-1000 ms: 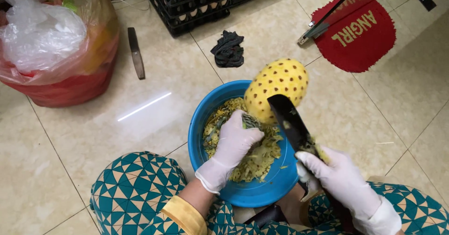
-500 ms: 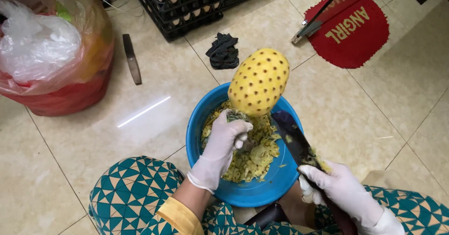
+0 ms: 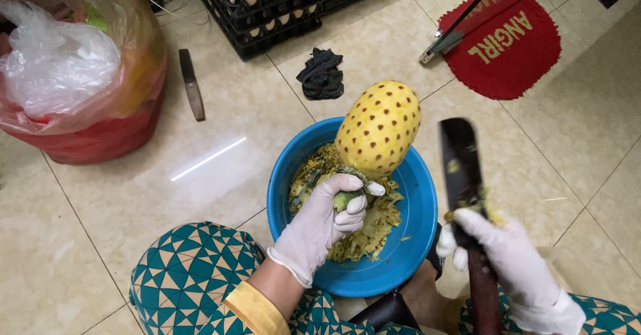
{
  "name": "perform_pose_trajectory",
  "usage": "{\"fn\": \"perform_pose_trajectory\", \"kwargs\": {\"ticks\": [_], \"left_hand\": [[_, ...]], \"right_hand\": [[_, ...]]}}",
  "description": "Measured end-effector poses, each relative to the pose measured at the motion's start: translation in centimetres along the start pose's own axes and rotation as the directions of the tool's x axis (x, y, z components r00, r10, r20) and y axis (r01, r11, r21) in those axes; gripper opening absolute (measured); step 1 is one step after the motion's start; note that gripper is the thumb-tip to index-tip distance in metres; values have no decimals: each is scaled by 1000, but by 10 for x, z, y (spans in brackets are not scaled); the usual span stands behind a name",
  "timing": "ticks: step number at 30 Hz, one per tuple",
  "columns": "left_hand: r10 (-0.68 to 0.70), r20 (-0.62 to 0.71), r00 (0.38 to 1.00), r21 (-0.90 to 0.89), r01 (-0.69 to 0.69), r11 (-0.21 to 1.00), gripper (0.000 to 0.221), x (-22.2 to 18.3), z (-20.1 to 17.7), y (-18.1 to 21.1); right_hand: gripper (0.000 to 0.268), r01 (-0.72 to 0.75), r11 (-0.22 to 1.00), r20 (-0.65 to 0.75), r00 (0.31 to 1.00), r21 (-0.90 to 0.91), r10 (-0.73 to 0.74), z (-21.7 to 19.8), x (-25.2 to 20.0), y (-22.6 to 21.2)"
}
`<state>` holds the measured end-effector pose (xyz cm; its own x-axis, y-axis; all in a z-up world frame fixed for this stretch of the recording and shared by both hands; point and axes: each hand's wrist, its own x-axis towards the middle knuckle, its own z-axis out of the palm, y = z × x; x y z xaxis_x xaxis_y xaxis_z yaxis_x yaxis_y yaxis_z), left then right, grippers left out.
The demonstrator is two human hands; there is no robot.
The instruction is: Peeling a pineapple and removing its eyes in a spiral pattern using a knife
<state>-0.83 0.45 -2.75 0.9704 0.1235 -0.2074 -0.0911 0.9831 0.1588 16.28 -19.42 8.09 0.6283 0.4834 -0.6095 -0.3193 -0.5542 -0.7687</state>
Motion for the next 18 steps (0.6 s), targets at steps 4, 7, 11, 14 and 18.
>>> {"fn": "perform_pose_trajectory", "kwargs": {"ticks": [4, 7, 11, 14, 18], "left_hand": [[-10, 26, 1000, -58, 12, 998, 38, -1, -7, 1], [7, 24, 1000, -88, -5, 996, 39, -2, -9, 3], [38, -105, 994, -51, -43, 998, 39, -2, -9, 4], [21, -155, 988, -63, -31, 998, 33, -5, 1, 11], [-6, -172, 985, -69, -6, 998, 32, 2, -6, 10]], "right_hand": [[44, 2, 999, 20, 1000, 35, -2, -16, 43, 20], [48, -73, 968, -11, 997, -241, 72, -16, 86, 59], [67, 15, 436, 37, 998, -900, 41, -17, 109, 81], [76, -2, 432, 18, 999, -902, 42, -25, 127, 102], [81, 89, 297, 120, 989, -951, 88, -40, 131, 118]]}}
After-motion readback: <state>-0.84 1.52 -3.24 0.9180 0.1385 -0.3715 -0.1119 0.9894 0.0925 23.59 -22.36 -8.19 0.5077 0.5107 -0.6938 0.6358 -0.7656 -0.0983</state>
